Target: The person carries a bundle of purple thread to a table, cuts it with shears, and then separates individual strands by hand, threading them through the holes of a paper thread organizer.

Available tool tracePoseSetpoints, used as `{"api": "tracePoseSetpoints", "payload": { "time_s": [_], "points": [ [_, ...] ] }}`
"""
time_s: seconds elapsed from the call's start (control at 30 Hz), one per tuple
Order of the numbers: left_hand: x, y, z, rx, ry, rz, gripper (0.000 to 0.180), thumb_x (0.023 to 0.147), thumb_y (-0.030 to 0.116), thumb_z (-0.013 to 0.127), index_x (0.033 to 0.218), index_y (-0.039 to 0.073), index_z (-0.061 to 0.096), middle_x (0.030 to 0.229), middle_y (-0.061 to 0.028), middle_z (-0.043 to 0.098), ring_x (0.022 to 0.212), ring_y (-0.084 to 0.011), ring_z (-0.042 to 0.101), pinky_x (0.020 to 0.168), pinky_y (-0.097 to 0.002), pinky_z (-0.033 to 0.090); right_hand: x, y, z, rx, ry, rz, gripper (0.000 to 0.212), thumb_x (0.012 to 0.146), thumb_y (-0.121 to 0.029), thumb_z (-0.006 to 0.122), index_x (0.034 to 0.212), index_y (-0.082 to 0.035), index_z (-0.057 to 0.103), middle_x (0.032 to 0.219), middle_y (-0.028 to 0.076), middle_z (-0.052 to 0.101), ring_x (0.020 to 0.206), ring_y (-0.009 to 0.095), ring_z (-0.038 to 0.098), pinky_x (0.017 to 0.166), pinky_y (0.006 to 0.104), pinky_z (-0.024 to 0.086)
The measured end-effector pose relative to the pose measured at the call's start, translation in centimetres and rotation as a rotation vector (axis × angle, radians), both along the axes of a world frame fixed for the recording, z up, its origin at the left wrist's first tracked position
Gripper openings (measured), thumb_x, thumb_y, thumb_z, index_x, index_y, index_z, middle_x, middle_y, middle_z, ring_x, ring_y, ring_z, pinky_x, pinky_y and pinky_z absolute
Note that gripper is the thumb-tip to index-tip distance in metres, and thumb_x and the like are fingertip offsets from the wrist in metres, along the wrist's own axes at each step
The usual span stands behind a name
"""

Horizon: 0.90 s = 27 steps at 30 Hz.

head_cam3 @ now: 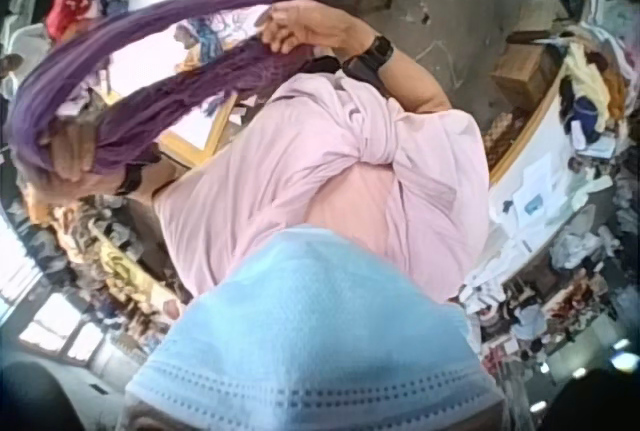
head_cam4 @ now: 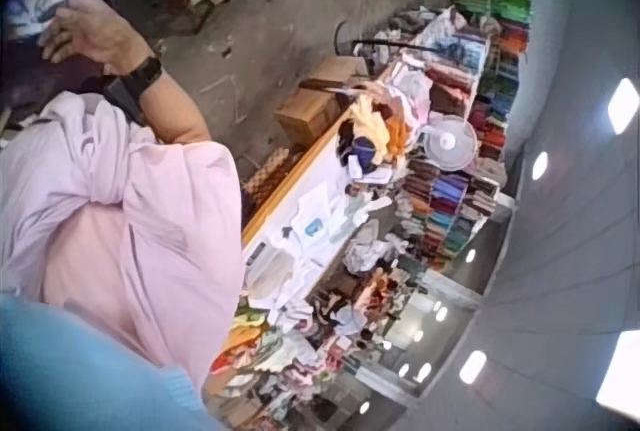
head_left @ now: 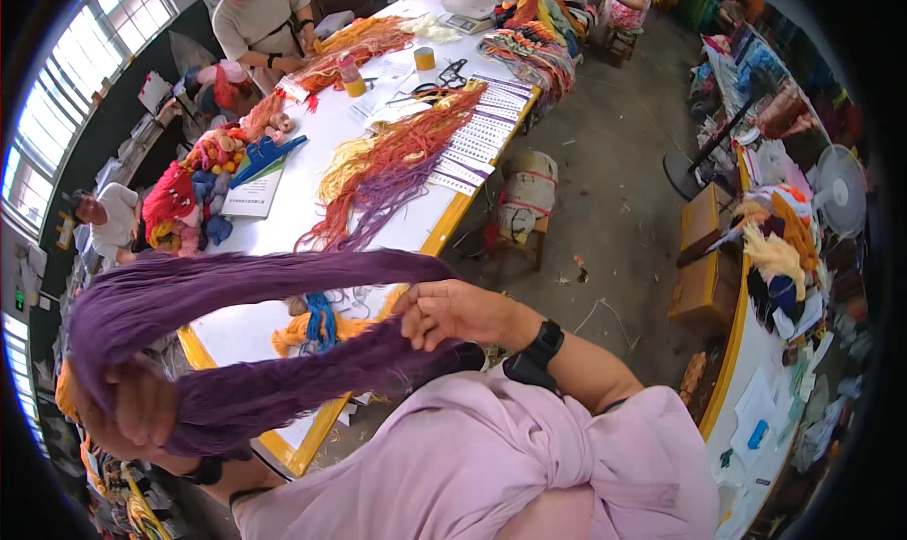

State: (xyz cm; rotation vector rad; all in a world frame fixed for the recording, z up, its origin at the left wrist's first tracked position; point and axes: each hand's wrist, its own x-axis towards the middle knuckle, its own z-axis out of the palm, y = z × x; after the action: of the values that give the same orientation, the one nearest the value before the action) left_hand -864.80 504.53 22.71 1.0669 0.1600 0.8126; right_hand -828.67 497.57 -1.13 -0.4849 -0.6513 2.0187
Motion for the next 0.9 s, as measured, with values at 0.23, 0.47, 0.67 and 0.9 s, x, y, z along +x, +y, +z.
{"api": "tracePoseSetpoints", "payload": {
  "time_s": [0.23, 0.47, 0.67, 0.9],
  "points": [
    [11.7, 8.8, -2.3, 0.27, 0.301, 1.411, 0.033, 0.103, 0.025, 0.038, 0.107, -0.004, 0.053, 0.061, -0.0058, 0.054, 0.041, -0.01, 0.044, 0.039, -0.0234, 0.041, 14.6, 14.5, -9.0, -0.108, -0.864, -0.244, 0.024, 0.094, -0.021, 0.057, 0.107, -0.002, 0.063, 0.091, 0.007, 0.07, 0.075, 0.011, 0.064, 0.065, 0.0234, 0.05],
    [21.0, 21.9, -17.6, -0.402, 0.609, 0.487, 0.043, 0.098, 0.043, 0.049, 0.091, 0.001, 0.058, 0.056, -0.0036, 0.047, 0.046, -0.0142, 0.044, 0.051, -0.0306, 0.044, 30.3, 31.9, -16.8, -0.09, -1.217, -0.435, 0.024, 0.088, -0.02, 0.062, 0.097, 0.002, 0.065, 0.084, 0.012, 0.071, 0.067, 0.016, 0.067, 0.062, 0.0288, 0.053],
    [25.8, 27.6, -36.3, -0.918, 0.724, 0.642, 0.049, 0.101, 0.05, 0.043, 0.091, 0.004, 0.059, 0.059, -0.003, 0.051, 0.047, -0.0124, 0.046, 0.053, -0.0316, 0.049, 39.4, 50.3, -22.2, 0.021, -1.525, -0.52, 0.028, 0.084, -0.024, 0.064, 0.1, 0.0, 0.066, 0.088, 0.015, 0.072, 0.072, 0.025, 0.071, 0.071, 0.0367, 0.055],
    [30.1, 30.5, -42.3, -1.226, 0.622, 0.835, 0.057, 0.1, 0.055, 0.04, 0.095, 0.002, 0.061, 0.061, -0.0035, 0.052, 0.05, -0.0126, 0.045, 0.056, -0.0324, 0.046, 45.9, 68.7, -23.7, 0.531, -1.88, -0.519, 0.023, 0.079, -0.019, 0.069, 0.096, -0.004, 0.064, 0.094, 0.017, 0.066, 0.092, 0.037, 0.063, 0.078, 0.0465, 0.051]
  ]
}}
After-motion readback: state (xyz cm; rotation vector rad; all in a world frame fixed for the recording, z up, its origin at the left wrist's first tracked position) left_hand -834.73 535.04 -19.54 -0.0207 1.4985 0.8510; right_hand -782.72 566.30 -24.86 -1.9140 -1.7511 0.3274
